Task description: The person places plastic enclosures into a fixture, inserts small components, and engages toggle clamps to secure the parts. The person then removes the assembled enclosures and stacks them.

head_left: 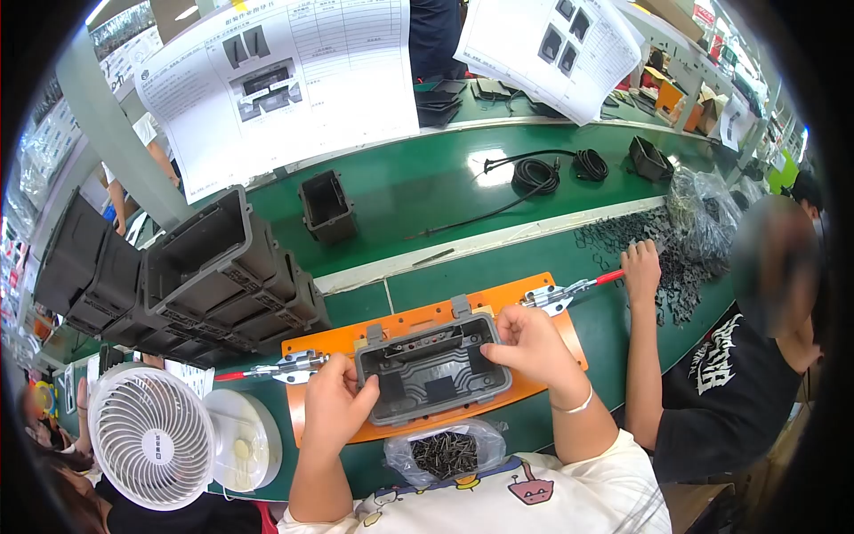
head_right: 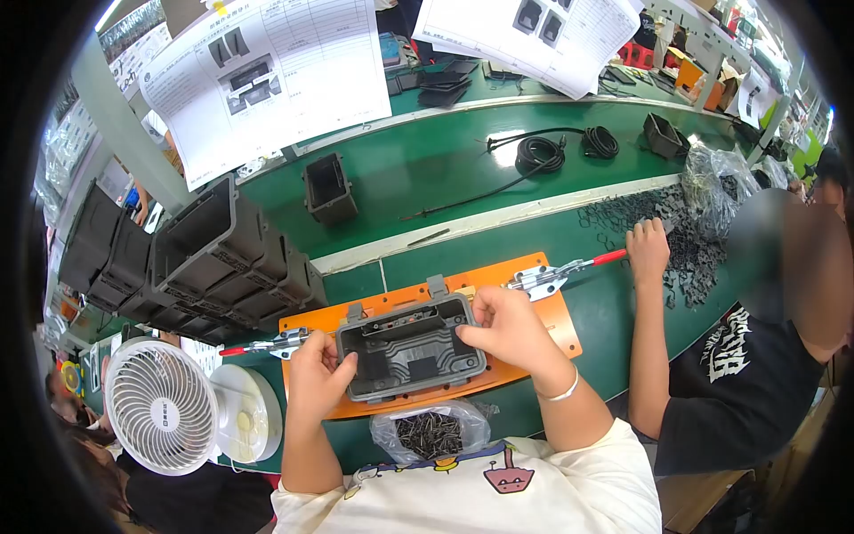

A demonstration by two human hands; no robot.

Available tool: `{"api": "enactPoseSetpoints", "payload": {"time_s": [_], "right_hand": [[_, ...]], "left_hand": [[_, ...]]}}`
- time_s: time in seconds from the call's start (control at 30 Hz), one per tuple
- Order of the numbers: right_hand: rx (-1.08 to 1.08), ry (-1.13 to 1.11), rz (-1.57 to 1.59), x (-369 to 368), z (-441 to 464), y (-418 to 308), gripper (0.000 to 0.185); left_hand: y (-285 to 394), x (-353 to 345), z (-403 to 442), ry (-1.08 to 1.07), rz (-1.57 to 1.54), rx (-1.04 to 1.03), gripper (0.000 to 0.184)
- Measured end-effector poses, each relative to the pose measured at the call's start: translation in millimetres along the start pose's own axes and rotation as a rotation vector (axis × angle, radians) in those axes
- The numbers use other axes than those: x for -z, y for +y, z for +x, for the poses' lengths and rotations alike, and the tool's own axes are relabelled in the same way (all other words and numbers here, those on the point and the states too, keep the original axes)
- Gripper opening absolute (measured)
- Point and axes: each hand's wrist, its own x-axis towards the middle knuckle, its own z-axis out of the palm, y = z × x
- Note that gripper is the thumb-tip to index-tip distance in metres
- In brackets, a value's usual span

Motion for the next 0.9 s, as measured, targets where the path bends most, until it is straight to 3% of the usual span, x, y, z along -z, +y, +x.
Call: {"api": "enactPoseSetpoints", "payload": {"time_s": [0.1,0.2,0.3,0.37,0.47,0.57,0.67,0.9], "right_hand": [[-0.200,-0.126,0.492,-0.2,5.8,5.6,0.030],[-0.153,-0.087,0.595,-3.7,6.0,8.8,0.029],[-0.131,-0.025,0.735,-3.1,8.4,0.4,0.032],[-0.092,0.005,0.690,-1.8,3.2,-19.8,0.038],[0.133,0.113,0.384,-2.7,-20.5,-54.3,0.047],[0.367,0.143,0.053,-7.7,-39.7,-80.0,0.047],[0.487,0.172,-0.076,-13.7,-47.7,-90.1,0.048],[0.512,0.108,-0.191,-14.3,-56.7,-96.8,0.050]], "left_hand": [[0.8,-1.9,-0.6,0.006,-0.114,0.033,0.027],[-1.8,-1.4,-1.0,-0.019,-0.261,0.069,0.026],[8.5,1.8,-1.7,-0.022,-0.605,0.158,0.028],[17.5,3.1,-1.7,0.027,-0.727,0.085,0.028],[18.6,6.8,1.0,-0.039,-0.812,0.070,0.028],[2.5,-6.4,-2.8,-0.131,-0.828,0.062,0.032],[-1.2,-20.3,-6.6,-0.135,-0.848,0.037,0.033],[-3.9,-21.4,-9.9,-0.131,-0.836,-0.008,0.032]]}}
